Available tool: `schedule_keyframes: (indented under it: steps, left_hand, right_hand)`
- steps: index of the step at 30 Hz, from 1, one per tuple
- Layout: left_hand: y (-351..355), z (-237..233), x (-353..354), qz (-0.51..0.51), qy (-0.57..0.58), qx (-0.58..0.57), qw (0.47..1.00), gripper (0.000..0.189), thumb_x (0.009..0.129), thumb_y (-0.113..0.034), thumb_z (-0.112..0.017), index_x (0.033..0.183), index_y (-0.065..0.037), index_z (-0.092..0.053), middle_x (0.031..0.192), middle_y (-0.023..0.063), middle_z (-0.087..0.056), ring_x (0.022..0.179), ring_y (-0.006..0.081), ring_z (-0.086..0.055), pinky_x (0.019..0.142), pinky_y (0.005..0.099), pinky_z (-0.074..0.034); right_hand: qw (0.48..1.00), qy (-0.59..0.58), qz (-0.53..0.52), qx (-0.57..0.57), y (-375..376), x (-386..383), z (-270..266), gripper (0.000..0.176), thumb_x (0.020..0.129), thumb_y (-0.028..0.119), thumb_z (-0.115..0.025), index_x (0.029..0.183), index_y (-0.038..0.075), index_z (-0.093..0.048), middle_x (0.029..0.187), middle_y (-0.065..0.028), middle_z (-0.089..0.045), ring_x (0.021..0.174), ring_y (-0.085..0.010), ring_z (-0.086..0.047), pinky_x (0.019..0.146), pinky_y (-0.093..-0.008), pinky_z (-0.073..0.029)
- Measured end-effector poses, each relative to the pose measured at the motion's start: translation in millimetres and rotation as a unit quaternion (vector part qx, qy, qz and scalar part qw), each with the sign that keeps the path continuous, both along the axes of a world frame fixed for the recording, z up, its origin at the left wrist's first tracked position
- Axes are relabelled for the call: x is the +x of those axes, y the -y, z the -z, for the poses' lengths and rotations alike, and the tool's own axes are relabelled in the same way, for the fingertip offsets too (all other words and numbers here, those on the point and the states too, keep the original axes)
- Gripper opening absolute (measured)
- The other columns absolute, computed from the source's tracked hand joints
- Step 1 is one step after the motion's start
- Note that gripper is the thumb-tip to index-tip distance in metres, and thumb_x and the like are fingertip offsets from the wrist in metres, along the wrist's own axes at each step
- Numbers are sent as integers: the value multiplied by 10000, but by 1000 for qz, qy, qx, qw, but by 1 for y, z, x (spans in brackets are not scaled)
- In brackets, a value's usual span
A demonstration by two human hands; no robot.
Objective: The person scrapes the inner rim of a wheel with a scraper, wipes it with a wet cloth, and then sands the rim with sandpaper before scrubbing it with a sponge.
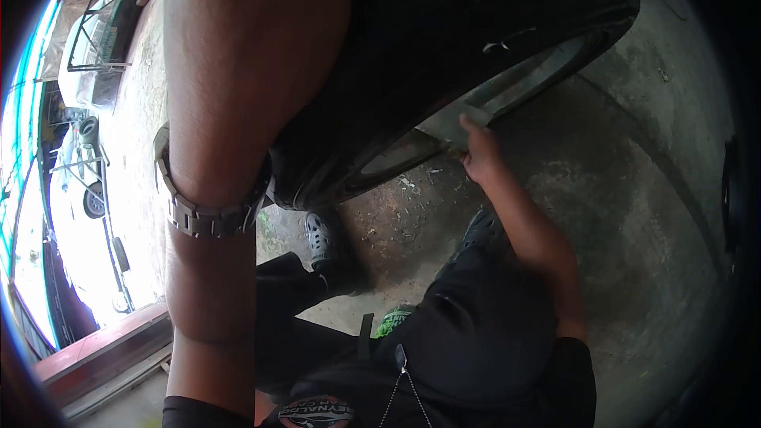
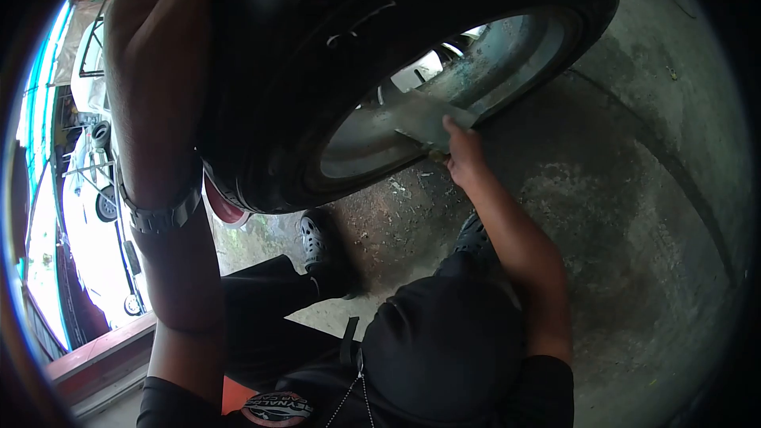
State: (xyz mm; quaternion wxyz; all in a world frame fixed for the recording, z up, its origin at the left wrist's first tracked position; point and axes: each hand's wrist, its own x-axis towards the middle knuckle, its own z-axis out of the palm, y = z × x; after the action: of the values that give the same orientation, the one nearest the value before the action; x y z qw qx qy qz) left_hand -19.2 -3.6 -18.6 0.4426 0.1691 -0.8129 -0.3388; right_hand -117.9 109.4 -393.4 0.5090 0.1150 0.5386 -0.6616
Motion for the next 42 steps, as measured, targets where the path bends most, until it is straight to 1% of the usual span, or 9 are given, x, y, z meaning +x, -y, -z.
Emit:
schedule_keyframes:
  steps: [9,12,16,18,21,27,34,39,42]
  left_hand:
    - [-18,1,-17,-115,27,-39,992,293,1005,-131,-568,1185,73,-677,1071,156,-722,951,176,-685,885,268,-539]
    - [-13,2,-12,-72,6,-8,997,294,1006,-133,-567,1183,74,-676,1070,161,-722,951,180,-686,884,268,-540]
    - [-6,2,-6,-34,-3,0,999,295,1004,-136,-569,1181,73,-678,1071,163,-720,957,185,-685,889,274,-537]
    - [-5,1,-5,-31,-2,7,999,296,1003,-138,-570,1179,73,-679,1072,164,-719,960,187,-684,891,276,-535]
    - [-4,1,-6,-19,-6,4,1000,296,1001,-140,-571,1177,72,-680,1073,166,-718,964,191,-683,894,280,-533]
    - [-4,0,-3,-14,1,-3,1000,298,998,-144,-574,1173,71,-682,1074,169,-715,973,199,-682,901,288,-529]
    - [-4,-1,5,-14,12,-17,1000,299,995,-149,-577,1169,70,-685,1076,172,-711,983,207,-680,909,297,-524]
    - [-4,-4,8,-14,23,-37,999,301,993,-153,-580,1165,69,-687,1077,175,-709,991,214,-679,915,304,-520]
    - [-3,-4,7,-14,21,-41,999,301,991,-155,-581,1163,69,-688,1078,176,-707,995,217,-678,919,308,-518]
  right_hand:
    - [977,-194,-25,84,-4,-12,11,560,980,394,-651,1283,-73,-593,1161,-173,-675,991,-227,-671,773,-368,-533]
    - [993,-89,69,37,-4,-27,-10,547,981,391,-650,1272,-70,-600,1166,-164,-675,1009,-219,-666,789,-390,-529]
    - [985,-146,-59,75,-10,-22,4,517,984,404,-644,1236,-46,-603,1134,-153,-680,916,-202,-690,612,-357,-524]
    - [994,-102,43,-3,-8,-40,-11,494,984,406,-645,1219,-27,-612,1120,-148,-682,865,-185,-689,549,-343,-504]
    - [985,-135,-80,66,-8,-35,23,506,972,422,-659,1216,-20,-621,1084,-146,-694,875,-164,-686,546,-343,-498]
    - [966,-233,-21,105,-10,-60,-19,502,932,400,-719,1181,-28,-639,1013,-132,-717,884,-217,-695,696,-385,-537]
    - [787,-601,-58,125,-15,-95,-10,422,928,295,-706,1164,-47,-635,1009,-231,-722,875,-364,-725,782,-437,-546]
    - [748,-651,-48,121,-5,-105,-40,455,933,317,-681,1200,-48,-632,1008,-265,-721,961,-443,-700,801,-459,-544]
    - [657,-731,-39,179,-2,-94,-38,467,940,338,-666,1210,-41,-638,1013,-269,-720,994,-451,-689,825,-461,-544]
